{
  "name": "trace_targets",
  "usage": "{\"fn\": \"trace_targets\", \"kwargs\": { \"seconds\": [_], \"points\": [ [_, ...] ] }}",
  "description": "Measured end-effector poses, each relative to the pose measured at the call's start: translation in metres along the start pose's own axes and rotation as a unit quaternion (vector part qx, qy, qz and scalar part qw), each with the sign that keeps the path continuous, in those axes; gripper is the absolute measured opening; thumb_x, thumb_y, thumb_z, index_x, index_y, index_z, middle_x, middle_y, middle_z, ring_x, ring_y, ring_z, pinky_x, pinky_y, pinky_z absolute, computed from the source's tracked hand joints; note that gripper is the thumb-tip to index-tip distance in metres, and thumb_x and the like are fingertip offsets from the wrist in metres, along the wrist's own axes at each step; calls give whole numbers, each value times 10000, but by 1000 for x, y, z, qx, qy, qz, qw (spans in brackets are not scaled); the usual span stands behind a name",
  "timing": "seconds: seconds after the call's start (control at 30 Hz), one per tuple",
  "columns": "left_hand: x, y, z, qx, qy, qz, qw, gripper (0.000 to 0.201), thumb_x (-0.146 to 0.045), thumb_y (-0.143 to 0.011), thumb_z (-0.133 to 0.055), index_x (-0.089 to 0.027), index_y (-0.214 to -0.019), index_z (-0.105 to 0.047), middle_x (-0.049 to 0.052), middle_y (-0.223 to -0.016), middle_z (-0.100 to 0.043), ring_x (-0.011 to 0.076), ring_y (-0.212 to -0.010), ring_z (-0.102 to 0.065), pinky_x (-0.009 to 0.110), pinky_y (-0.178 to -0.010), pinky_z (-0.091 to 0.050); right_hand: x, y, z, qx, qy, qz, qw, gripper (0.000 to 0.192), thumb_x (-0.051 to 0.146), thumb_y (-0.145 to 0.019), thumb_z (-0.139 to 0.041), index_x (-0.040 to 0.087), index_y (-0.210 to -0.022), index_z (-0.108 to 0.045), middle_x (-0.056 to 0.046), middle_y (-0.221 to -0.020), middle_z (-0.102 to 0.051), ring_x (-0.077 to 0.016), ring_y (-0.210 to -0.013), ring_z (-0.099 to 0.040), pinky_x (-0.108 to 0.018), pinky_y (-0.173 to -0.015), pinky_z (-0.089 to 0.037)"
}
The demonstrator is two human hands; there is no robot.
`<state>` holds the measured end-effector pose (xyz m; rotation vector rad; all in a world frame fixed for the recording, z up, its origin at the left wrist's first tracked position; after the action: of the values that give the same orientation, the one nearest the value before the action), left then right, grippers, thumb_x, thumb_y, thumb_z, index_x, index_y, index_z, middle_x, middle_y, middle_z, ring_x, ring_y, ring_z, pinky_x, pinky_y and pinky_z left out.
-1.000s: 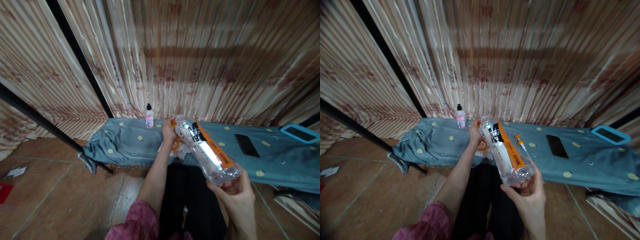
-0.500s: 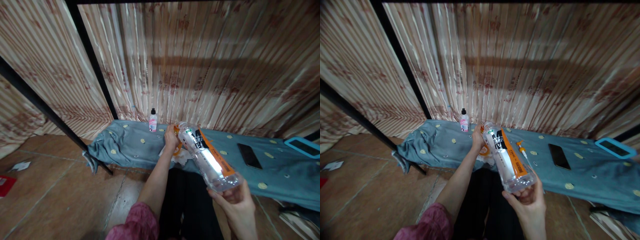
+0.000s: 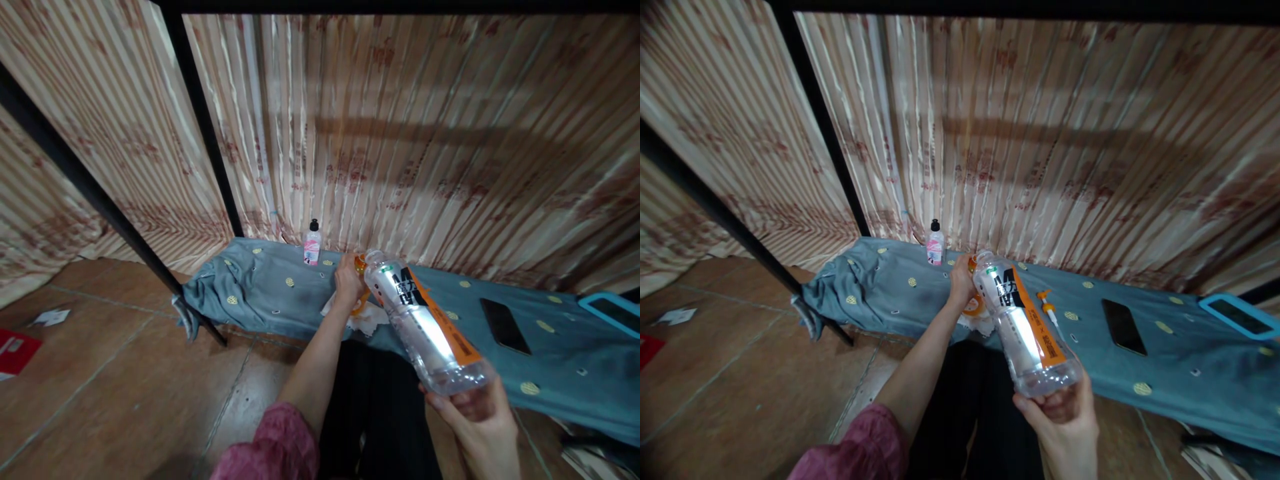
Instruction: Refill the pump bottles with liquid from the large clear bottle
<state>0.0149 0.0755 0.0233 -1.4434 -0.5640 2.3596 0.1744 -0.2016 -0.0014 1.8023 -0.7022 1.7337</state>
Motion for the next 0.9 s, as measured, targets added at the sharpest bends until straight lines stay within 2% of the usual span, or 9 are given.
{"fn": "trace_targets", "kwargs": {
  "seconds": [0.13,0.27,0.4,0.57,0.77,0.9],
  "points": [
    [-1,2,1,-10,6,-1,1000,239,-241,-888,-621,-169,-1112,-663,130,-1098,-706,277,-1062,-661,405,-950,-545,13,10,-4,-26,13,19,999,899,464,-436,-965,201,-1185,-542,-5,-756,-696,-195,-614,-668,-262,-589,-540],
    [-3,3,1,-9,8,-1,1000,254,-242,-893,-627,-157,-1131,-652,140,-1105,-706,280,-1058,-666,401,-942,-545,23,19,-7,-45,19,34,998,838,519,-490,-946,212,-1168,-561,18,-789,-675,-146,-624,-634,-222,-611,-511],
    [-4,4,3,-3,11,-5,1000,264,-213,-883,-638,-170,-1143,-643,132,-1134,-706,275,-1077,-668,392,-949,-541,25,22,-7,-55,17,34,998,949,523,-494,-946,191,-1293,-558,-16,-926,-674,-139,-677,-619,-237,-655,-516],
    [-6,4,5,2,4,0,1000,255,-175,-875,-633,-170,-1129,-643,126,-1118,-703,268,-1082,-660,388,-959,-539,31,24,-9,-52,12,35,998,1185,503,-487,-950,176,-1509,-444,-101,-1176,-665,-154,-744,-626,-273,-704,-533],
    [-7,4,3,6,-5,6,1000,240,-180,-890,-623,-169,-1128,-645,136,-1130,-700,271,-1086,-657,388,-962,-541,32,25,-12,-39,13,29,999,1228,488,-494,-950,183,-1551,-405,-130,-1297,-639,-148,-766,-644,-254,-713,-547],
    [-6,5,3,1,-4,5,1000,240,-195,-896,-626,-182,-1135,-642,121,-1126,-699,264,-1076,-658,384,-956,-543,29,22,-10,-37,-8,34,999,1241,437,-452,-966,178,-1537,-421,-162,-1335,-625,-177,-766,-665,-301,-710,-581]
  ]
}}
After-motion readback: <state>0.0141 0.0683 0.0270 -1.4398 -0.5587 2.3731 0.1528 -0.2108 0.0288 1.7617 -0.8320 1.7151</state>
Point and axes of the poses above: each hand's wrist, its own y-axis away from the middle knuckle, its own z-axis out of the back of the hand, x = y × z, the point moved 9 cm from there along -y, towards the middle knuckle
